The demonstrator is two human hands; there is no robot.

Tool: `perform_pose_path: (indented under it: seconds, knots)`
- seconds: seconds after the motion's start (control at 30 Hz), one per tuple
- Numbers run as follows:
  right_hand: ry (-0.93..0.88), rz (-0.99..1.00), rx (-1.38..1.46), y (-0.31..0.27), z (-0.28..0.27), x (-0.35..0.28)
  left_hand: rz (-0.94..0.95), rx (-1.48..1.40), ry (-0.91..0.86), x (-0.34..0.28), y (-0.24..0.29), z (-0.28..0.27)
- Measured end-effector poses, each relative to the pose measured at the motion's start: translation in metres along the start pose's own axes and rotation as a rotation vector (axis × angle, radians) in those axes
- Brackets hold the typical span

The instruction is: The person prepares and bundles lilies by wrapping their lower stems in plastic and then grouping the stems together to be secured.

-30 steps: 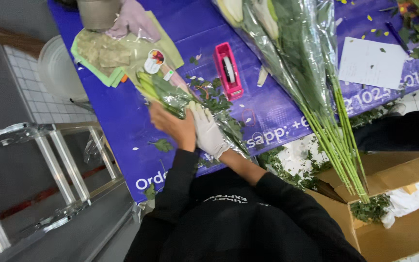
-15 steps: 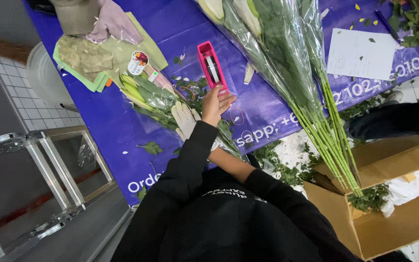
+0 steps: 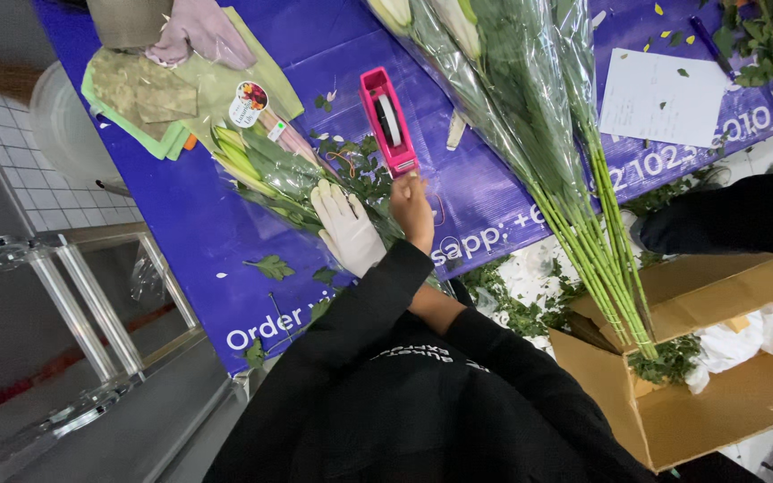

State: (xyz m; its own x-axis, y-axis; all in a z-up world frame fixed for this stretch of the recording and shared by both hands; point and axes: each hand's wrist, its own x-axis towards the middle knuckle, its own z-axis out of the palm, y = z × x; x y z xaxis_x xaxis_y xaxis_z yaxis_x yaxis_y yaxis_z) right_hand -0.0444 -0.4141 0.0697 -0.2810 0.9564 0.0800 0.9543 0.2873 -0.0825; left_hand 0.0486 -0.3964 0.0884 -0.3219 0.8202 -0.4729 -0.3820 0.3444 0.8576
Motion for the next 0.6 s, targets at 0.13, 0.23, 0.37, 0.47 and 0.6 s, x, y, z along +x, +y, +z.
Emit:
perform_pose_path:
  seconds: [0.13, 0.23, 0.37, 0.47, 0.6]
  knots:
    - [0.029, -0.017, 0.038, 0.0, -0.011, 0.003, 0.158, 0.58, 0.08, 0.017, -0.007, -0.01]
    - [0.041, -0.02, 0.042, 0.003, -0.021, 0.007, 0.261, 0.669, 0.095, 0.023, -0.008, -0.011]
    - [0.038, -0.015, 0.002, 0.001, -0.015, 0.011, 0.684, 1.211, -0.121, 0.037, -0.016, -0.036]
    - [-0.112, 0.026, 0.026, -0.001, -0.022, 0.014, 0.069, 0.728, -0.497, 0.014, 0.002, -0.049]
    - [-0.105, -0.005, 0.057, 0.003, -0.005, 0.008, 0.171, 0.738, -0.49, 0.014, 0.1, -0.095]
